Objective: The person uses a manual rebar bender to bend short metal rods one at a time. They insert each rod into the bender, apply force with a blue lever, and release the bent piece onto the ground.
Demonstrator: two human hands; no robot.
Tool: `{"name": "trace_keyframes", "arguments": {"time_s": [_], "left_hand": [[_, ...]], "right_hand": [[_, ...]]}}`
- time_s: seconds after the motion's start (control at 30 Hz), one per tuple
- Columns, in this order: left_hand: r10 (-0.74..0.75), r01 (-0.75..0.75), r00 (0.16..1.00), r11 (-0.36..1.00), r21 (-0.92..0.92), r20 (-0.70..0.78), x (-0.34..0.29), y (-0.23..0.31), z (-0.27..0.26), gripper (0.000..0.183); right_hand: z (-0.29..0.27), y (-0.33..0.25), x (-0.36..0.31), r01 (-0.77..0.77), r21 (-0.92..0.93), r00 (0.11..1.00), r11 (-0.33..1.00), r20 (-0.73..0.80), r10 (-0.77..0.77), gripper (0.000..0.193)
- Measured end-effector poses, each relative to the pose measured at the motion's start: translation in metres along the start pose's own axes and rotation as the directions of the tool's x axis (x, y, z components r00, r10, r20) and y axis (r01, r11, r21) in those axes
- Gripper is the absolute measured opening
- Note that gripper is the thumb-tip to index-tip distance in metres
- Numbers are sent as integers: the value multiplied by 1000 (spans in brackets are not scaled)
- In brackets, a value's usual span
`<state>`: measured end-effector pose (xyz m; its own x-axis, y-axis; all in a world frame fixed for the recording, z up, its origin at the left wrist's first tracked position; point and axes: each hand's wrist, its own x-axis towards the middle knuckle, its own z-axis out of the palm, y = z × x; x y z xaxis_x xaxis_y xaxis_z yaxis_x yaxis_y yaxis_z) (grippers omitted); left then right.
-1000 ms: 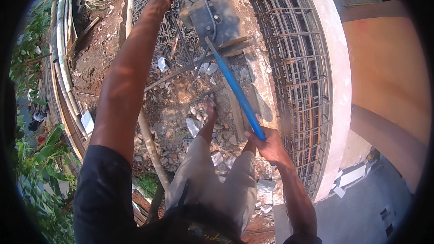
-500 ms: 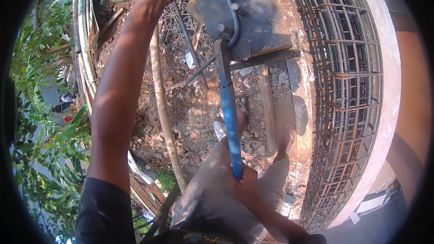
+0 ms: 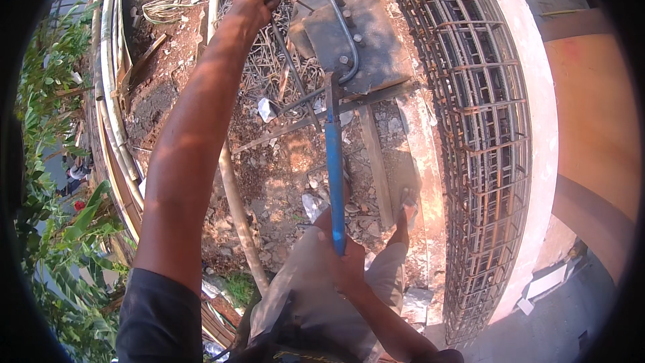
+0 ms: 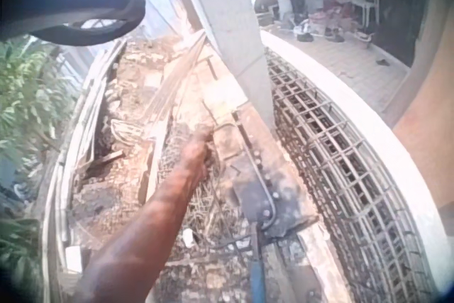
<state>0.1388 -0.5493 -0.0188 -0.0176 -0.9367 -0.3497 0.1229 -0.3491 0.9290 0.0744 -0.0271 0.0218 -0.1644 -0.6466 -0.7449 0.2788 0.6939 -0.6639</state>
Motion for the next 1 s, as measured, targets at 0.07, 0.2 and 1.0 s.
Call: {"name": "trace_keyframes", "arguments": {"time_s": [0.07, 0.2, 1.0], "left_hand": [[4, -3, 1000, 1000, -19, 27, 0, -3, 6, 26], [53, -47, 988, 998, -47, 143, 4, -6, 0, 25], [-286, 377, 901, 889, -260, 328, -93, 143, -1, 46]], "right_hand": [[25, 8, 1, -101, 125, 994, 987, -26, 105, 41], [53, 27, 11, -76, 139, 995, 987, -49, 84, 42], [-58, -15, -89, -44, -222, 963, 974, -269, -17, 32]]}}
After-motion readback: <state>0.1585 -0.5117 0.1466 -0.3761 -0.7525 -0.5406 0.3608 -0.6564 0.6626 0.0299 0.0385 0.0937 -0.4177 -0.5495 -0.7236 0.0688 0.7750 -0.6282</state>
